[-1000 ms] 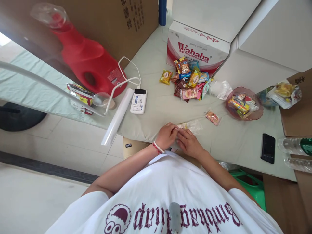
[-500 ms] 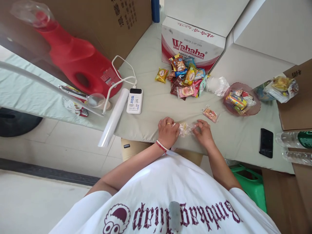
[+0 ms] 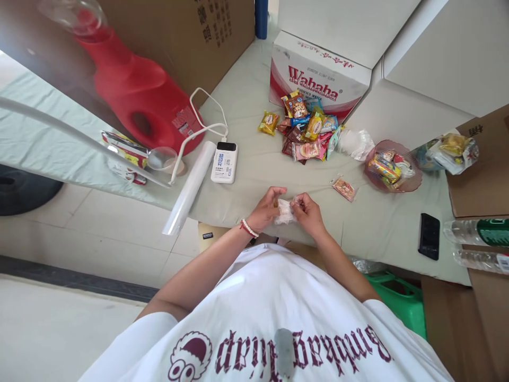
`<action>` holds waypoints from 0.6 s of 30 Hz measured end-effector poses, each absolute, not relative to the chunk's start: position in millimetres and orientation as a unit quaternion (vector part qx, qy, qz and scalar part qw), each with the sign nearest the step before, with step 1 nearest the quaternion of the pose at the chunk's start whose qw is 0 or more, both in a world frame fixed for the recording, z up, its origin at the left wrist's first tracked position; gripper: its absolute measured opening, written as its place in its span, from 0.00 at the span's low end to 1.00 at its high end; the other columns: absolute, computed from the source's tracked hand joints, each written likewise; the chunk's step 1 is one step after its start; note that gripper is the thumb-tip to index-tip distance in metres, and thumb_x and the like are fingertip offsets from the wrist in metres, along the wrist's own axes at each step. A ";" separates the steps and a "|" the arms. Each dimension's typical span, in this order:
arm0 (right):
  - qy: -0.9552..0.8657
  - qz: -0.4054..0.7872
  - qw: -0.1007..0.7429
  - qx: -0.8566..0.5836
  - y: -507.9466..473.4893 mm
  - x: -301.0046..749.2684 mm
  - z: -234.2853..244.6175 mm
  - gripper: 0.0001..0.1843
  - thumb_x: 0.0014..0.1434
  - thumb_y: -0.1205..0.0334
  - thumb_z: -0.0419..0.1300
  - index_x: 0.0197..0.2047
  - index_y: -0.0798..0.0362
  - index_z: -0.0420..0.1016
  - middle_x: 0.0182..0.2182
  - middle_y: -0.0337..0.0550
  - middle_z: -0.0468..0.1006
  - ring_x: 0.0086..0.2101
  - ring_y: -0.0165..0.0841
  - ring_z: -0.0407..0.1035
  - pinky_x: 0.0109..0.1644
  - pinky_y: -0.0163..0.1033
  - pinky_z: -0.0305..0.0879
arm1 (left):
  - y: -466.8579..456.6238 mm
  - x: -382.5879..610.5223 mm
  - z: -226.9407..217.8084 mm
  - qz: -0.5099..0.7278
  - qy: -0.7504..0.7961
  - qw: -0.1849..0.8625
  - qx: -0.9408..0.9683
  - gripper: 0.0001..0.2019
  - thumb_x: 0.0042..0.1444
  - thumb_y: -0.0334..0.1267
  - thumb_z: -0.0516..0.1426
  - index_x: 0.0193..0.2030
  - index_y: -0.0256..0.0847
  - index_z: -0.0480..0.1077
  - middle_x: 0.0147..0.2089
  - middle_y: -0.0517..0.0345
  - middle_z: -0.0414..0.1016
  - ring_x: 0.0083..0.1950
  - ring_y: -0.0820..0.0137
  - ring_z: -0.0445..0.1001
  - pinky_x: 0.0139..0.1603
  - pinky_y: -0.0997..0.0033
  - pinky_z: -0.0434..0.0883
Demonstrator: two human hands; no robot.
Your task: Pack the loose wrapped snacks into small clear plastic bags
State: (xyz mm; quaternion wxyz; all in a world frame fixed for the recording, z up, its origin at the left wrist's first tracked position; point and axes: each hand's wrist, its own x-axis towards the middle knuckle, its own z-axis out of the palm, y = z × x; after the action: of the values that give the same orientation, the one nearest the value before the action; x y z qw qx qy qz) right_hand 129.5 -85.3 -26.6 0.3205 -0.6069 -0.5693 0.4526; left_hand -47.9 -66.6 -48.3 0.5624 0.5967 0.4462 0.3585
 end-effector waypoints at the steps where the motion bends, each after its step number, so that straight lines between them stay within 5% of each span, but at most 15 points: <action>1: -0.556 0.467 0.327 -0.605 -85.1 131.1 -27.8 0.16 0.63 0.43 0.56 0.38 0.47 0.61 0.29 0.35 0.67 0.26 0.31 0.60 0.30 0.36 0.60 | -65.6 -51.4 -50.4 0.367 0.444 0.566 0.590 0.27 0.51 0.34 0.63 0.59 0.47 0.67 0.70 0.49 0.64 0.68 0.58 0.68 0.58 0.61 0.74; 7: -0.541 0.481 0.333 -0.604 -87.9 132.0 -19.1 0.17 0.63 0.43 0.56 0.39 0.46 0.59 0.29 0.34 0.65 0.24 0.30 0.59 0.29 0.36 0.60 | -67.2 -40.3 -60.1 0.369 0.528 0.472 0.602 0.34 0.44 0.38 0.70 0.59 0.42 0.66 0.67 0.42 0.64 0.70 0.55 0.66 0.69 0.52 0.66; 11: -0.689 0.335 0.268 -0.584 -97.5 127.9 -11.5 0.08 0.69 0.56 0.49 0.43 0.49 0.66 0.37 0.44 0.72 0.37 0.37 0.68 0.42 0.41 0.67 | -68.1 -24.2 -51.5 0.390 0.574 0.492 0.526 0.28 0.40 0.31 0.67 0.51 0.41 0.68 0.64 0.44 0.66 0.68 0.55 0.66 0.71 0.51 0.63; 15: -0.764 0.229 0.169 -0.578 -112.4 113.9 -6.2 0.15 0.66 0.69 0.47 0.52 0.55 0.69 0.47 0.56 0.70 0.42 0.42 0.68 0.48 0.45 0.68 | -64.9 -19.4 -37.9 0.406 0.587 0.583 0.388 0.18 0.42 0.29 0.62 0.42 0.43 0.66 0.50 0.53 0.71 0.54 0.62 0.73 0.59 0.56 0.72; 18: -0.785 0.182 0.141 -0.575 -122.7 102.4 0.8 0.21 0.65 0.63 0.56 0.59 0.59 0.66 0.52 0.61 0.68 0.50 0.48 0.65 0.54 0.51 0.68 | -64.8 -19.4 -23.9 0.409 0.577 0.611 0.356 0.12 0.48 0.31 0.55 0.40 0.45 0.63 0.40 0.60 0.69 0.41 0.69 0.73 0.46 0.64 0.74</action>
State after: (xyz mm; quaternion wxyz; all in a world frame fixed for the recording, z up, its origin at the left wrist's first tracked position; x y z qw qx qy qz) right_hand 102.4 -122.7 0.8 0.1411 -0.5751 -0.7850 0.1820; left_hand -19.4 -64.8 -23.9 0.6107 0.3556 0.5770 0.4095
